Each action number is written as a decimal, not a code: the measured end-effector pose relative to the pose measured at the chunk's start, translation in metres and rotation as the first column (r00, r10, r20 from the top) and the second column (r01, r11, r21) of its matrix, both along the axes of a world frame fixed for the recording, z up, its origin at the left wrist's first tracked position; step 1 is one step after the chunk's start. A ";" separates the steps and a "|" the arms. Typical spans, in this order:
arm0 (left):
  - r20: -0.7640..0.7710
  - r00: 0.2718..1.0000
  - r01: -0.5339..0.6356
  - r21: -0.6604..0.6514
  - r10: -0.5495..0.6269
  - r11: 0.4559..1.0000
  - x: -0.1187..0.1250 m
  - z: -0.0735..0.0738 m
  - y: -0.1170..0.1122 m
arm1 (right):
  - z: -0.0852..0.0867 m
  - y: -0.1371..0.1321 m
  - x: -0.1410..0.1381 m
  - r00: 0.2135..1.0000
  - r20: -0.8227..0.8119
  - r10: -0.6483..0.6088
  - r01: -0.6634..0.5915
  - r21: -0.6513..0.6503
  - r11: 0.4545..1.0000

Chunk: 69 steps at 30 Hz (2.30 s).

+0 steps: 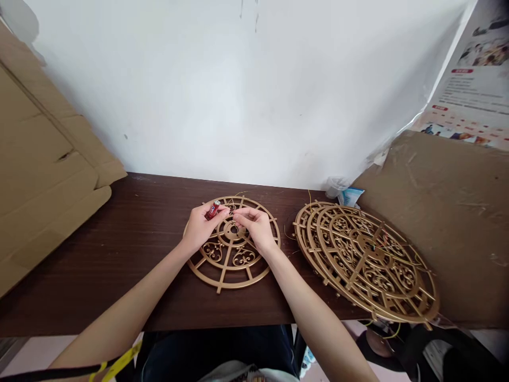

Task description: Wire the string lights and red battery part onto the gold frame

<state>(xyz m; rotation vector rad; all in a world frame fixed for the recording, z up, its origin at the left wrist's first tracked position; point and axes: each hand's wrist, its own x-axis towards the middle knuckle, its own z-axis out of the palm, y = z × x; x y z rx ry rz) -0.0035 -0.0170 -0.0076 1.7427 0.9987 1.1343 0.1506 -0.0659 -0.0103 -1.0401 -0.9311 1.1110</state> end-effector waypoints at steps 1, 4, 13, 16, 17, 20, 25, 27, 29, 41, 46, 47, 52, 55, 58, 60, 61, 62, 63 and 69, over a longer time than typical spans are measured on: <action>-0.011 1.000 0.003 0.017 -0.003 1.000 0.000 0.001 -0.001 | 0.000 0.000 0.000 1.000 0.006 0.011 -0.011 -0.004 1.000; -0.016 1.000 0.022 0.047 -0.022 0.999 0.002 0.004 -0.003 | -0.001 0.000 -0.001 0.999 0.010 0.032 -0.032 0.010 0.999; -0.029 1.000 0.009 0.043 -0.008 0.999 0.001 0.001 0.000 | -0.001 -0.001 -0.001 0.997 0.077 0.024 -0.027 0.028 0.999; -0.043 0.999 -0.001 0.042 0.003 0.999 -0.001 -0.006 0.004 | -0.001 -0.001 0.000 0.997 0.078 0.001 -0.002 0.013 1.000; -0.051 0.999 -0.001 0.042 0.003 0.999 -0.001 -0.007 0.005 | -0.001 0.000 0.000 0.997 0.076 -0.004 0.003 0.009 1.000; -0.090 0.996 0.002 0.053 0.003 0.999 -0.002 -0.009 0.006 | -0.002 0.001 0.000 0.998 0.065 -0.009 0.008 0.006 1.000; -0.117 0.993 0.011 0.063 -0.003 0.998 -0.003 -0.009 0.005 | -0.002 0.001 0.001 0.999 0.033 0.001 -0.002 0.001 1.000; -0.111 0.994 0.010 0.063 -0.003 0.998 -0.003 -0.008 0.005 | -0.001 0.001 0.001 0.999 0.037 0.011 -0.011 0.003 1.000; -0.098 0.995 0.004 0.058 0.001 0.998 -0.002 -0.007 0.004 | -0.002 0.001 0.001 0.999 0.041 0.015 -0.015 0.007 1.000; 0.096 0.976 0.200 -0.018 -0.197 0.980 0.007 0.004 -0.010 | 0.004 0.000 0.002 0.979 -0.204 -0.024 0.034 0.046 0.998; -0.010 0.984 0.179 0.025 -0.179 0.983 0.007 0.003 -0.011 | 0.003 -0.002 -0.001 0.983 -0.181 0.021 -0.011 0.056 0.998; -0.020 0.985 0.174 0.024 -0.173 0.984 0.007 0.003 -0.011 | 0.003 -0.002 -0.002 0.985 -0.170 0.038 -0.027 0.063 0.998; -0.063 0.986 0.154 0.035 -0.151 0.987 0.007 0.004 -0.011 | 0.003 -0.002 -0.002 0.991 -0.125 0.035 -0.026 0.071 0.997; -0.072 0.984 0.168 0.052 -0.164 0.984 0.007 0.004 -0.011 | 0.003 -0.002 -0.002 0.992 -0.130 0.008 0.000 0.061 0.998; -0.069 0.979 0.194 0.040 -0.191 0.980 0.007 0.004 -0.012 | 0.003 -0.002 -0.002 0.988 -0.153 0.022 -0.013 0.057 0.998; -0.060 0.976 0.213 0.023 -0.211 0.977 0.006 0.005 -0.012 | 0.003 -0.002 -0.003 0.986 -0.165 0.036 -0.027 0.056 0.998; -0.056 0.974 0.220 0.018 -0.219 0.975 0.006 0.005 -0.012 | 0.003 -0.002 -0.003 0.985 -0.168 0.038 -0.029 0.054 0.998; -0.053 0.973 0.226 0.017 -0.225 0.974 0.006 0.006 -0.012 | 0.003 -0.002 -0.002 0.985 -0.169 0.036 -0.028 0.052 0.998; -0.051 0.973 0.229 0.019 -0.227 0.973 0.006 0.006 -0.012 | 0.003 -0.002 -0.002 0.985 -0.168 0.033 -0.024 0.050 0.998; -0.058 0.968 0.245 0.007 -0.245 0.969 0.004 0.009 -0.015 | 0.004 -0.002 -0.002 0.993 -0.116 0.024 -0.020 0.038 0.999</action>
